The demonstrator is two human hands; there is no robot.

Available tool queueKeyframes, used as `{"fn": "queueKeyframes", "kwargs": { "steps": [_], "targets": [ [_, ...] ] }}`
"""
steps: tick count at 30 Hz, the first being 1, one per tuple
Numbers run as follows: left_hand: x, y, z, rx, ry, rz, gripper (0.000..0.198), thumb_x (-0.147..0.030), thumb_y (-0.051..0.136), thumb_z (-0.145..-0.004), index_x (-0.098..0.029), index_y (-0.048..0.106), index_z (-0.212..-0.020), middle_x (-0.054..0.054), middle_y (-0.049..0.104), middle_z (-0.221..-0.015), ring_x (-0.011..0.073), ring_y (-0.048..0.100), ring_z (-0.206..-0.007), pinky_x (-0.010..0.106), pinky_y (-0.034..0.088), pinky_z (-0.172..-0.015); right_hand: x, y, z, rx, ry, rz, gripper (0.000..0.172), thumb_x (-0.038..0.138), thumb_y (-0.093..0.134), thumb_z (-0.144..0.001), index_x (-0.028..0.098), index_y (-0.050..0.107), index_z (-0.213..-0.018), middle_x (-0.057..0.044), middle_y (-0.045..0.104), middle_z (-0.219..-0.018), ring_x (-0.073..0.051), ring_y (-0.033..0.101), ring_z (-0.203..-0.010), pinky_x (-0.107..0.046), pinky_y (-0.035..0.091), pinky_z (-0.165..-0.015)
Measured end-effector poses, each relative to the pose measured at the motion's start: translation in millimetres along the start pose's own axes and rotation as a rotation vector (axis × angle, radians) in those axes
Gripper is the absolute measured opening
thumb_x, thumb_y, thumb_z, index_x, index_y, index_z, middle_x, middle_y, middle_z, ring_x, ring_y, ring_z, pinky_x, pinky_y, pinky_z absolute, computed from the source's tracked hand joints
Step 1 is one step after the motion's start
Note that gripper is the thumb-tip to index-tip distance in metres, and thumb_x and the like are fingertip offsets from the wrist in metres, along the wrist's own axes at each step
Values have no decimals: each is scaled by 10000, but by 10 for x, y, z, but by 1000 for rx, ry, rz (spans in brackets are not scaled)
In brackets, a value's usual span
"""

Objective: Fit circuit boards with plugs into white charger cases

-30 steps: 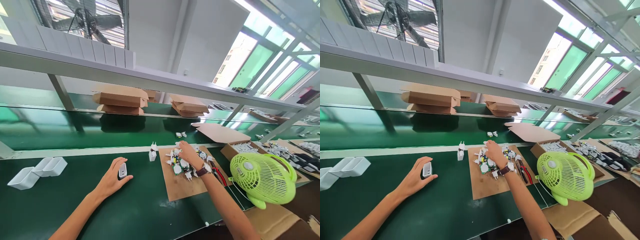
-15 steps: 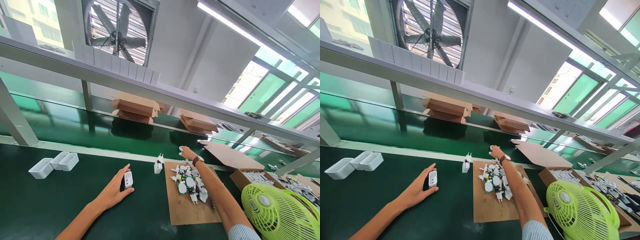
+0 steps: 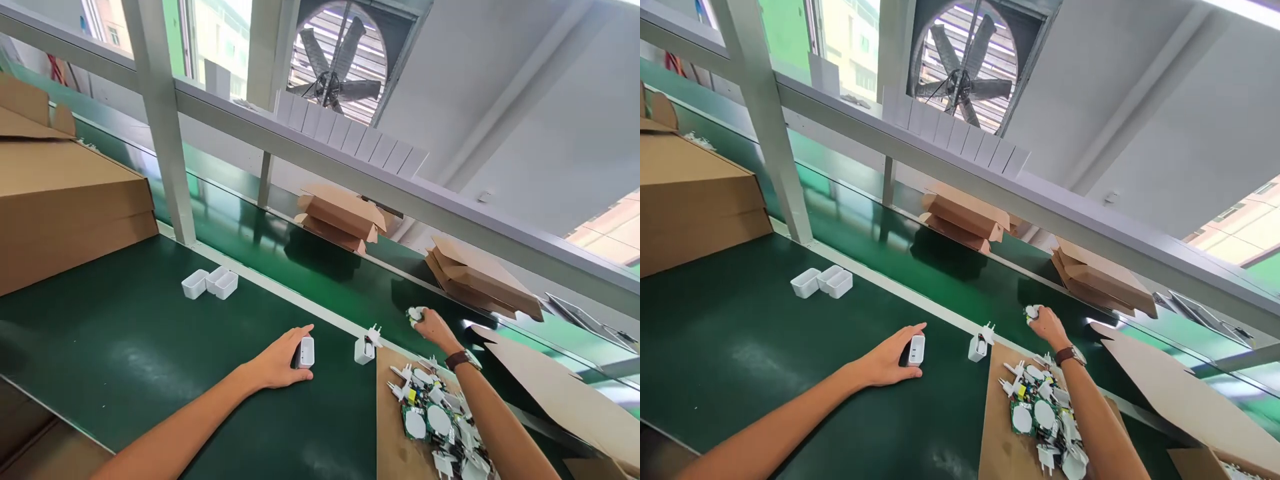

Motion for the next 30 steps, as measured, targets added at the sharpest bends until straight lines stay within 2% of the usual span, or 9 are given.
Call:
{"fn": "queueKeyframes", "kwargs": {
  "steps": [3,6,8,11,14,18,23,27,30],
  "targets": [
    [2,3,-4,-6,22,-12,899,-453,782,-778,-241,373,-1549,142,601,-1402,334,605,-1261,477,502,-1061,120,-168,307,-66,-69,-137,398,159,545,-848,133,648,-1232,-142,684,-1161,-250,669,-1072,-324,509,-929],
    [22,10,-24,1,6,-41,877,-463,762,-805,-220,367,-1550,160,567,-1449,343,557,-1332,483,476,-1095,551,-168,962,-145,-359,-465,442,216,563,-860,205,607,-1299,-86,679,-1199,-221,671,-1059,-339,523,-980],
    [24,12,-37,1,0,-60,868,-453,759,-812,-211,364,-1547,164,561,-1455,341,533,-1360,490,452,-1122,938,9,1422,-83,-541,-626,364,269,597,-879,231,644,-1238,-61,707,-1115,-211,684,-961,-346,564,-910],
    [13,15,-39,-2,6,-76,872,-438,758,-816,-214,346,-1551,155,562,-1453,326,526,-1372,485,426,-1151,1411,443,1795,116,-614,-703,284,256,563,-929,225,672,-1190,-41,743,-951,-185,678,-781,-324,595,-780],
    [-3,11,-22,-9,10,-86,864,-432,751,-823,-224,338,-1553,144,555,-1462,316,520,-1383,476,410,-1168,1587,744,1741,181,-551,-663,299,172,450,-969,181,697,-1138,-72,758,-935,-199,690,-783,-347,589,-795],
    [-28,-10,-7,-12,-1,-99,839,-420,740,-833,-226,342,-1546,141,539,-1484,313,499,-1406,474,397,-1182,1544,726,1557,-6,-489,-522,291,245,497,-993,156,679,-1203,-138,734,-1105,-283,675,-1060,-438,520,-989],
    [-92,-40,-7,7,27,-85,857,-368,755,-815,-234,326,-1545,132,542,-1466,300,531,-1368,466,415,-1174,1647,786,1773,93,-701,-410,522,261,749,-832,137,588,-1314,-175,635,-1309,-329,594,-1201,-476,517,-1007],
    [-124,-56,12,17,51,-70,866,-335,748,-820,-249,297,-1555,131,538,-1432,294,555,-1329,475,436,-1156,1606,869,1858,68,-708,-423,340,89,629,-822,155,625,-1155,-148,646,-1175,-299,586,-1139,-464,528,-955],
    [-121,-59,30,27,66,-56,853,-320,727,-833,-253,284,-1558,137,524,-1439,295,541,-1341,492,427,-1164,1532,898,1857,-12,-685,-561,361,114,603,-850,174,596,-1206,-118,642,-1147,-258,603,-1047,-430,537,-919]
  ]
}}
Point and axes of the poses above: each hand's wrist, its own z-axis away from the middle knuckle, its own y-axis out of the palm, x = y × z, the point moved 6 cm from there along -z, towards the middle knuckle
